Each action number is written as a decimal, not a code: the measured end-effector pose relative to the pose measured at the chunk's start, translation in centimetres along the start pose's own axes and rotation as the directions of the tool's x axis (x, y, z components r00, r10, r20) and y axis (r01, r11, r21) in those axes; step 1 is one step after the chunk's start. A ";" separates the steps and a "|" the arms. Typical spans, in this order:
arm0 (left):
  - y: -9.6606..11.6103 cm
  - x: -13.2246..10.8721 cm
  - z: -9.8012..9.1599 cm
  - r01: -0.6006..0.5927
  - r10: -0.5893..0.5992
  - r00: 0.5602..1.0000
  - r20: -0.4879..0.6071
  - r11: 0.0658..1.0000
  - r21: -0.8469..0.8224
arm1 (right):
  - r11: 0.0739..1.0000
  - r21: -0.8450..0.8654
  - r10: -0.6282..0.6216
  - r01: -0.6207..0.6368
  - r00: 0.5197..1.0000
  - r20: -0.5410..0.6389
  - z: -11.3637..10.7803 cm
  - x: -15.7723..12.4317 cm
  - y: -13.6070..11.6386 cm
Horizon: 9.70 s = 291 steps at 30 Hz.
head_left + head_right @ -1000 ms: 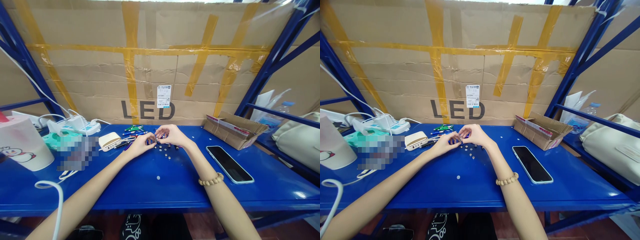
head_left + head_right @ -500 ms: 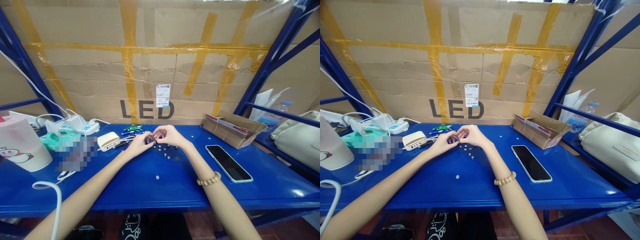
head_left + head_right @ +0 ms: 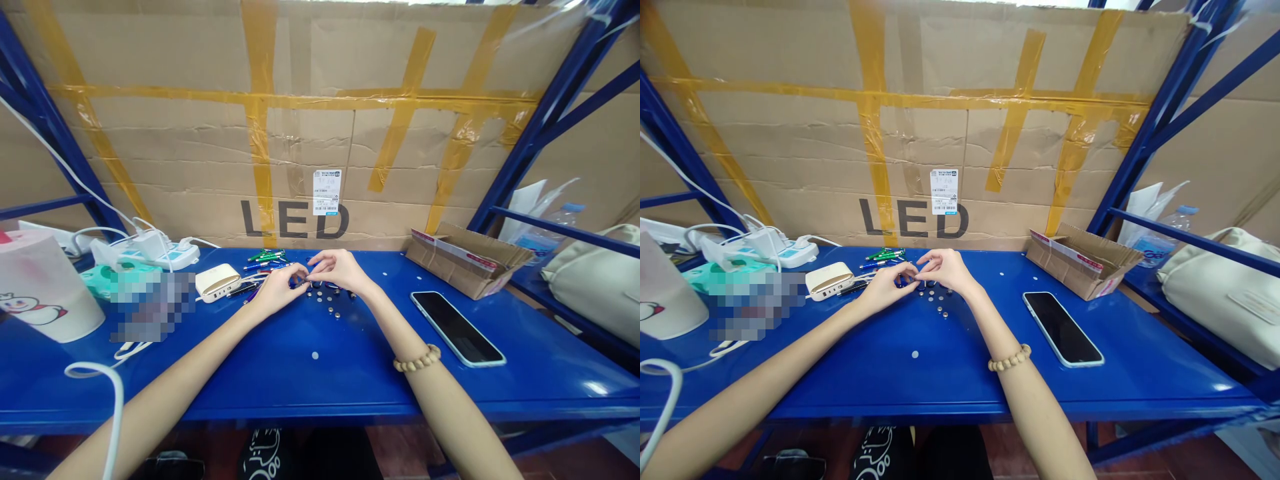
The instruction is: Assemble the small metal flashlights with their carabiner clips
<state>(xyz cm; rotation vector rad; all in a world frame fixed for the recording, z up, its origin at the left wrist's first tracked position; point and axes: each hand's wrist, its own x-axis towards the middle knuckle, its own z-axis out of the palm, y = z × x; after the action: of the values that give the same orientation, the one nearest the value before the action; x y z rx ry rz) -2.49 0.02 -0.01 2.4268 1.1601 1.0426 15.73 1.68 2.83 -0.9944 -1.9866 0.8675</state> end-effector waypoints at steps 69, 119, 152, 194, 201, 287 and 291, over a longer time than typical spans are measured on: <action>-0.3 0.0 0.8 -0.031 0.043 0.997 0.071 0.986 -0.163 | 0.859 -0.429 0.425 -0.280 0.857 0.291 -0.5 -0.7 0.2; -0.4 -0.2 1.8 0.056 -0.061 0.997 -0.055 0.995 -0.088 | 0.919 -0.303 0.261 -0.252 0.965 -0.011 0.4 -0.5 -0.7; -0.5 0.1 1.6 0.107 -0.113 0.994 -0.012 0.965 -0.242 | 0.867 -0.459 0.320 -0.192 0.922 0.219 -1.0 -0.7 -0.1; -0.3 0.0 1.3 0.283 -0.324 0.946 -0.004 0.833 -0.474 | 0.850 -0.495 0.281 -0.181 0.950 0.134 -2.6 -0.4 2.4; -0.1 -0.2 1.6 0.241 -0.215 0.970 0.110 0.845 -0.478 | 0.976 -0.176 0.133 -0.130 0.991 0.004 -2.0 0.0 1.3; 0.5 0.1 0.7 0.432 -0.439 0.893 0.093 0.784 -0.446 | 0.990 0.123 -0.055 0.067 0.994 -0.097 2.9 0.2 0.0; 0.4 0.1 0.0 0.374 -0.377 0.926 0.019 0.909 -0.185 | 0.984 -0.083 -0.165 0.157 0.982 -0.094 3.0 -0.1 -0.7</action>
<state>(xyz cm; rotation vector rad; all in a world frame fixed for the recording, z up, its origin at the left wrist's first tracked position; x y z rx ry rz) -2.18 -0.18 0.22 1.9511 1.3964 0.9982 13.06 0.57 1.91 -0.8868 -1.9947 0.6461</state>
